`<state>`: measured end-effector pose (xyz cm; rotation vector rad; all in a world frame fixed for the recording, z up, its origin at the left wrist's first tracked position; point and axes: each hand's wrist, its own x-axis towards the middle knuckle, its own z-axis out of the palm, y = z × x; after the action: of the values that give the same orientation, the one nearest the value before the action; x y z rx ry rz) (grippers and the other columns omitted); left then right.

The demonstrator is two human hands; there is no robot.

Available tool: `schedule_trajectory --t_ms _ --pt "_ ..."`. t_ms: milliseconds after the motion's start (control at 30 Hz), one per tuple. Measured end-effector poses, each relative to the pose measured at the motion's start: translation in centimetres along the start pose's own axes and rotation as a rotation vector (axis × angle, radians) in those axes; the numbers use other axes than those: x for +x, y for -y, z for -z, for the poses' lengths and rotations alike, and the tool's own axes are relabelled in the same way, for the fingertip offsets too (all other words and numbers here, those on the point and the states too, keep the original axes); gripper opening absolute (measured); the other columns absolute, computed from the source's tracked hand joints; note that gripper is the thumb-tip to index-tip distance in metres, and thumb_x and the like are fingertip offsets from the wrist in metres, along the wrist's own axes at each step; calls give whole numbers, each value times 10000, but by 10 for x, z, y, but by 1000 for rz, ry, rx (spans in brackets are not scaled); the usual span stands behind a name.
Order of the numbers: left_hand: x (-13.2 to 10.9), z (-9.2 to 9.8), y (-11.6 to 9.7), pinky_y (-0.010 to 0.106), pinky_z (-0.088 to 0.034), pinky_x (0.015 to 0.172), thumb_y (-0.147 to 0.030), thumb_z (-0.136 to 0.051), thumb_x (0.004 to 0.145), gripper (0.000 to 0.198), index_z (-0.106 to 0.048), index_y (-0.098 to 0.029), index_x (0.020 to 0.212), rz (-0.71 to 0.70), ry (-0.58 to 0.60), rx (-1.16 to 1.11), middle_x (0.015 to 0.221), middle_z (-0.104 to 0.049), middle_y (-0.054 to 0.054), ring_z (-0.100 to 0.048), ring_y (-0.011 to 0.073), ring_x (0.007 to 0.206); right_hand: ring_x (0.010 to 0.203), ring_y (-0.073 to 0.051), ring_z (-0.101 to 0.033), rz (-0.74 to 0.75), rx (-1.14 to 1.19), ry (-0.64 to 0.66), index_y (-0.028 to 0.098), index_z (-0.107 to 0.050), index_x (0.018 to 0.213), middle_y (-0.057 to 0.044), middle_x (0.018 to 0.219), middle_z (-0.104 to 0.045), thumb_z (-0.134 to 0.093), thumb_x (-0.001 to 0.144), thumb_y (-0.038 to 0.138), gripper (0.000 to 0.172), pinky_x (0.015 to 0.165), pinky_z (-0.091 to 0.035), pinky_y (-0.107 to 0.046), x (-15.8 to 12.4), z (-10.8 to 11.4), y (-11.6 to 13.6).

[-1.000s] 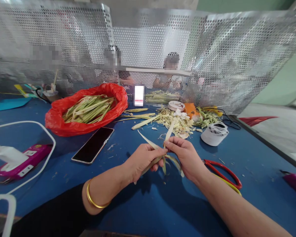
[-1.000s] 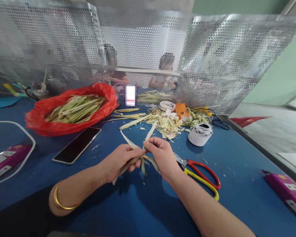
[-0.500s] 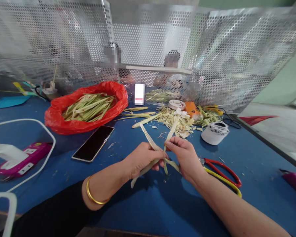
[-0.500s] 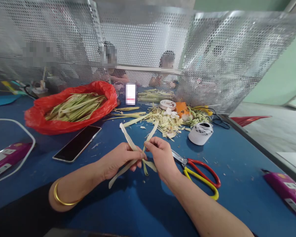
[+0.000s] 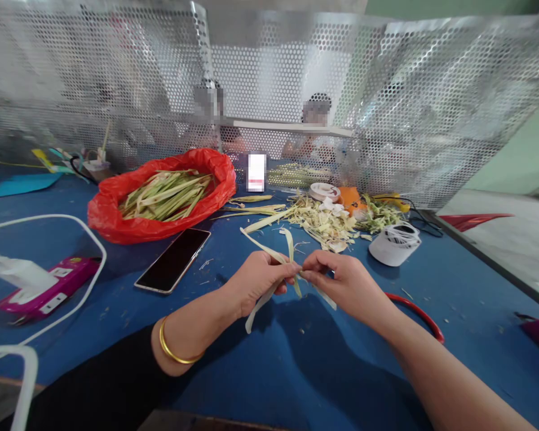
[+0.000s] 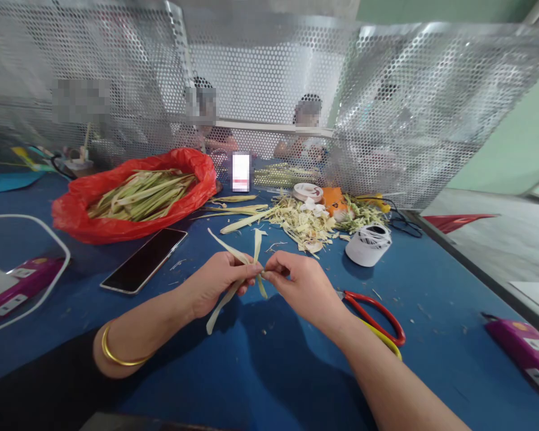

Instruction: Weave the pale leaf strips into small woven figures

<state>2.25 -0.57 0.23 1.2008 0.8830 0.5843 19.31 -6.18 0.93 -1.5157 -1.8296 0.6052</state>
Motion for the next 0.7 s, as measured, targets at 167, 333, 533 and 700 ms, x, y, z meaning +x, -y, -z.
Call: schedule_trajectory --t_ms 167,333,533,700 --pt "1 -3 3 190 -378 457 -296 -682 727 202 -618 -133 627 -44 46 132 532 -557 -24 -476 65 440 563 -133 -463 63 -42 38 223 -634 669 21 606 -583 -566 804 195 154 525 -311 -246 -2 8 0" --pt "1 -1 0 198 -408 484 -259 -673 709 168 -627 -128 615 -23 83 136 525 -561 -21 -491 68 446 533 -124 -424 53 -22 112 220 -634 672 27 578 -546 -551 802 191 157 488 -281 -237 -3 16 -1" --pt "1 4 -3 195 -413 483 -227 -666 700 141 -622 -124 614 -8 84 130 516 -553 -20 -499 70 454 557 -125 -417 23 -67 150 218 -608 678 31 598 -537 -535 815 188 158 508 -296 -240 -4 16 -3" --pt "2 8 -3 203 -434 489 -268 -687 722 157 -629 -132 668 -7 85 119 551 -548 -34 -512 67 447 550 -125 -408 -38 35 105 211 -631 675 32 576 -525 -562 814 270 166 525 -300 -249 -1 10 -5"
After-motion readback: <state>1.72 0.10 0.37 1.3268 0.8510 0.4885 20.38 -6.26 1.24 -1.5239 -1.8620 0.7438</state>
